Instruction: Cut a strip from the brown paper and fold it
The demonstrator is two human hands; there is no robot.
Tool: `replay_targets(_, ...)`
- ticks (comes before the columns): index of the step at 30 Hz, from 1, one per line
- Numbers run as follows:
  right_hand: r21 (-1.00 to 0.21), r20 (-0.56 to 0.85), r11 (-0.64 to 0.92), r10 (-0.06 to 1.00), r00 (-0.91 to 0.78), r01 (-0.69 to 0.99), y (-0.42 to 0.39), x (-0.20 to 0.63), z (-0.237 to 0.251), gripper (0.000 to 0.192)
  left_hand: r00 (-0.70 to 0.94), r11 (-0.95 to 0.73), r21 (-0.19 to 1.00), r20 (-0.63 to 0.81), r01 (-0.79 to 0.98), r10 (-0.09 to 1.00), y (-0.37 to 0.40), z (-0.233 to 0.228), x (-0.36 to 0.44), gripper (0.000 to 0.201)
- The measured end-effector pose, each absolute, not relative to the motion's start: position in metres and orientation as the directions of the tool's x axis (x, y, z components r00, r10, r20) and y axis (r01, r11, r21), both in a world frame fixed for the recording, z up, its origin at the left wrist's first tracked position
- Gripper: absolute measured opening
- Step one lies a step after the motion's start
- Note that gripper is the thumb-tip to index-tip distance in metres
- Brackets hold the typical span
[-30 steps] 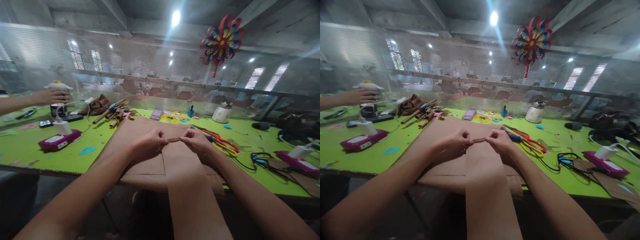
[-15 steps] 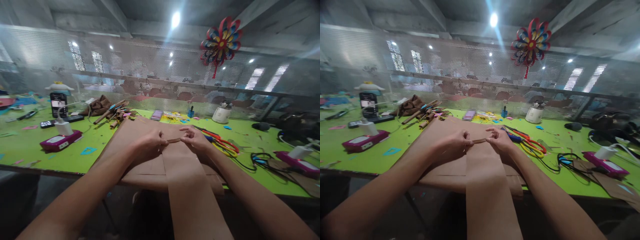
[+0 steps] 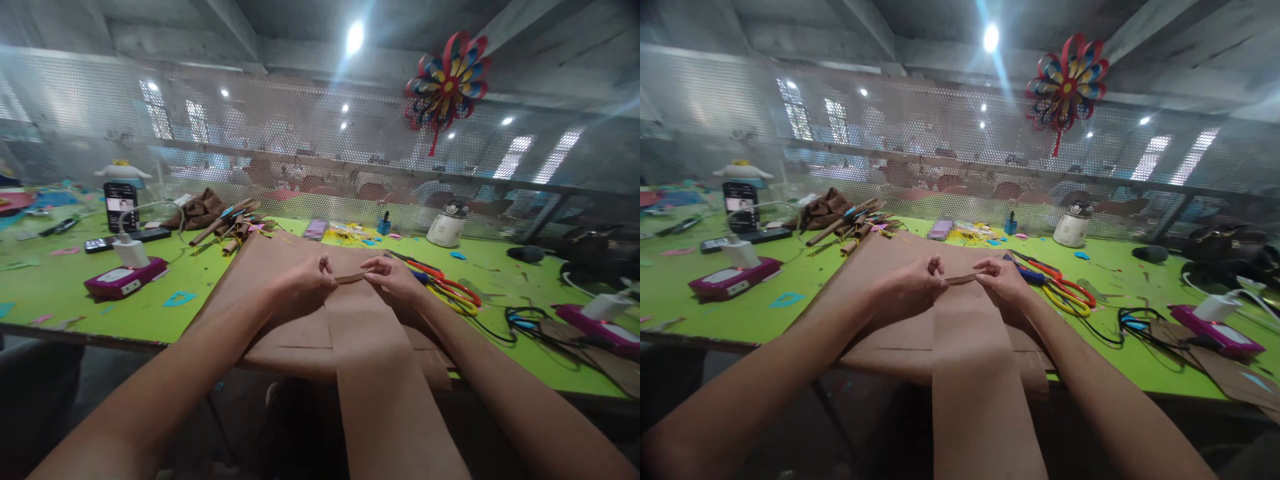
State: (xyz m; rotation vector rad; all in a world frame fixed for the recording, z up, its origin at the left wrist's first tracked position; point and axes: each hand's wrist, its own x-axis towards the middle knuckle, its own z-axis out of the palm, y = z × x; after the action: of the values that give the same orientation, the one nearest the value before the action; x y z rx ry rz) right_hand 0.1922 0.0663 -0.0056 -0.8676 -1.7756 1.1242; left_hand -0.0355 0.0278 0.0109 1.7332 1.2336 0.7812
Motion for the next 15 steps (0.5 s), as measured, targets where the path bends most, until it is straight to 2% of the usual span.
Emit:
replay_targets(3, -0.948, 0.233, 0.297, 0.894, -0.382, 0.117, 0.0660, 0.1922, -0.0045, 0.036, 0.271, -0.106, 0.916, -0.003, 0.388, 0.962, 0.0293, 0.0134, -0.0352, 0.026)
replay_targets(7, -0.960, 0.213, 0.266, 0.899, -0.382, 0.090, 0.0659, 0.1929, -0.0044, 0.036, 0.295, -0.107, 0.881, -0.038, 0.461, 0.955, 0.0306, 0.0190, -0.0373, 0.027)
replay_targets(12, -0.923, 0.283, 0.357, 0.883, -0.374, 0.144, 0.0663, 0.1915, -0.0061, 0.027, 0.350, -0.073, 0.869, -0.119, 0.489, 0.929, 0.0277, 0.0198, -0.0387, 0.024)
replay_targets(15, -0.886, 0.322, 0.418, 0.867, -0.380, 0.202, 0.0643, 0.1884, -0.0063, 0.023, 0.372, -0.132, 0.847, -0.081, 0.514, 0.925, 0.0263, 0.0191, -0.0349, 0.029)
